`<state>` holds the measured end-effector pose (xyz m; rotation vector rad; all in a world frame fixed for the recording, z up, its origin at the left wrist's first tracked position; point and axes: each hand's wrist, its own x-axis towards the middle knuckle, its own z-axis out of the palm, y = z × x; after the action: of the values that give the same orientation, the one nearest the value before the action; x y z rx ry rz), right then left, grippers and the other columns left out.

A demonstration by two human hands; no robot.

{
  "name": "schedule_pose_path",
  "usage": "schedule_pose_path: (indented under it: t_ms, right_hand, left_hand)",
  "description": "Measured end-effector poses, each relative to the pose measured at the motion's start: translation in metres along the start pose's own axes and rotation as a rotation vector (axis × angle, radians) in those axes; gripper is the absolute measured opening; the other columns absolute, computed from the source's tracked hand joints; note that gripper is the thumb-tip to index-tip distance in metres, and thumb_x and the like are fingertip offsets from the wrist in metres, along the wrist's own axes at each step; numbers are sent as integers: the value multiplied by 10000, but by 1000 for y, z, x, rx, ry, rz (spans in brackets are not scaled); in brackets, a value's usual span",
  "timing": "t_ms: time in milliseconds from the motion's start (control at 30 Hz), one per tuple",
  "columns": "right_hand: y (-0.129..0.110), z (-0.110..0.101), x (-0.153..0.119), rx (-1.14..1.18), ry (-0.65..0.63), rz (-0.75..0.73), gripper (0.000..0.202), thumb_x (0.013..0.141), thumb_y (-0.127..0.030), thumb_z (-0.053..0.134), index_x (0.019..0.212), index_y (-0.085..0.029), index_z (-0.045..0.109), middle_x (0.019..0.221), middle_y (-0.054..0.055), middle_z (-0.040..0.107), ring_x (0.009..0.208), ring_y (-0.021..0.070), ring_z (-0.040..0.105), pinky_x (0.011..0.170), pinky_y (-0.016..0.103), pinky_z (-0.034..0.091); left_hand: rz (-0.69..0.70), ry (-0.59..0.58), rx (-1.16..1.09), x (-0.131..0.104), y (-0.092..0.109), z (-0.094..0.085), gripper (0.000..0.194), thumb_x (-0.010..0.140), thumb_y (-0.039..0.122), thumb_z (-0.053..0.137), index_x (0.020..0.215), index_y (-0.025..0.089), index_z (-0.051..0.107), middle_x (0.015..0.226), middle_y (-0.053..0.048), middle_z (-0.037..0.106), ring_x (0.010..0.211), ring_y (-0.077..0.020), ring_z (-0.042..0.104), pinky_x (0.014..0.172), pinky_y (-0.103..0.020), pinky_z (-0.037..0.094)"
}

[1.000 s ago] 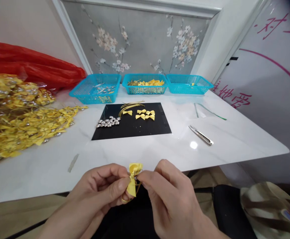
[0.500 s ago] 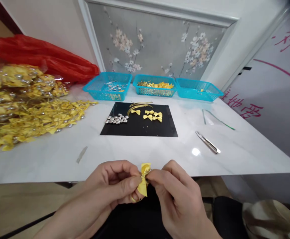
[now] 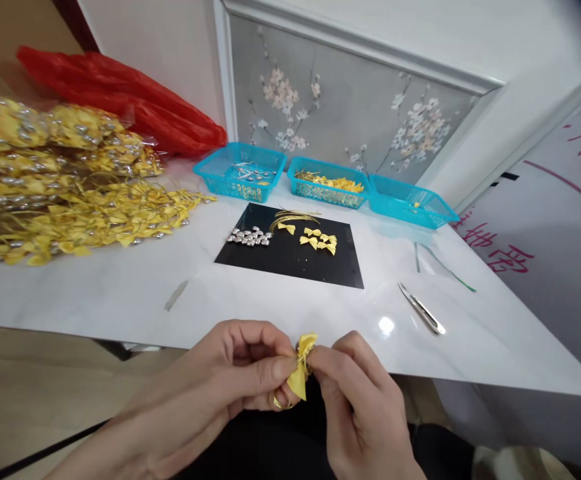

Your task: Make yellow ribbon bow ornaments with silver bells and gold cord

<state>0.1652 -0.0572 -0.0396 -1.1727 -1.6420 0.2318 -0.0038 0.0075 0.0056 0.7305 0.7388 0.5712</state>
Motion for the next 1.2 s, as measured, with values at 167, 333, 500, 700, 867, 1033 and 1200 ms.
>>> schedule_pose_path:
  t_ms: [167, 333, 500, 700, 867, 1033, 1200]
  right_hand:
    - [2, -1, -1, -41, -35, -8, 330, 985, 5, 444, 1088, -210, 672, 773, -2, 468, 626, 128, 499, 524, 261, 415]
    - [0, -1, 1, -36, -33, -15, 319, 986, 4, 432, 1058, -215, 652, 777, -6, 470, 614, 120, 496, 519, 254, 411]
    - [-1, 0, 1, -24, -27, -22, 287, 985, -8, 436, 1017, -209, 637, 777, -6, 465, 621, 122, 507, 524, 256, 424]
    - [0, 0, 0, -43, -27, -26, 312, 974, -1, 425, 1043, -206, 649, 763, -4, 462, 603, 127, 499, 507, 262, 399]
    - [1, 0, -1, -68, -27, -32, 325, 965, -1, 432, 1068, -201, 667, 753, -6, 456, 599, 125, 492, 509, 256, 386]
    - [0, 1, 0, -61, -3, -23, 294, 971, -6, 435, 1002, -206, 648, 756, -7, 460, 601, 122, 494, 515, 250, 403]
    - [-1, 4, 1, -49, 19, -16, 274, 960, -10, 461, 934, -209, 647, 745, -4, 511, 583, 114, 531, 514, 236, 451]
  left_hand:
    - [1, 20, -23, -3, 2, 4, 211, 674, 288, 969, 692, 160, 802, 641, -5, 734, 602, -83, 629, 582, -137, 500]
    - [-8, 36, -13, -3, 1, 3, 217, 667, 297, 972, 712, 158, 811, 661, -14, 744, 617, -88, 638, 592, -140, 504]
    - [-3, 37, -12, -2, 2, 4, 231, 646, 308, 982, 691, 167, 805, 640, -8, 741, 604, -86, 634, 582, -136, 500]
    - [0, -6, -9, 0, -5, -3, 175, 735, 277, 932, 715, 168, 796, 671, -16, 758, 618, -84, 649, 611, -134, 516]
    - [-2, 12, -24, 2, -7, -6, 178, 725, 275, 939, 715, 172, 794, 679, -18, 764, 629, -90, 659, 625, -143, 527]
    - [-20, 5, -11, -1, -4, -2, 197, 703, 273, 951, 707, 157, 792, 664, -19, 750, 616, -86, 640, 607, -139, 513]
    - [-20, 16, -29, -2, -3, 1, 209, 669, 260, 966, 694, 153, 788, 649, -13, 735, 604, -90, 626, 584, -148, 496]
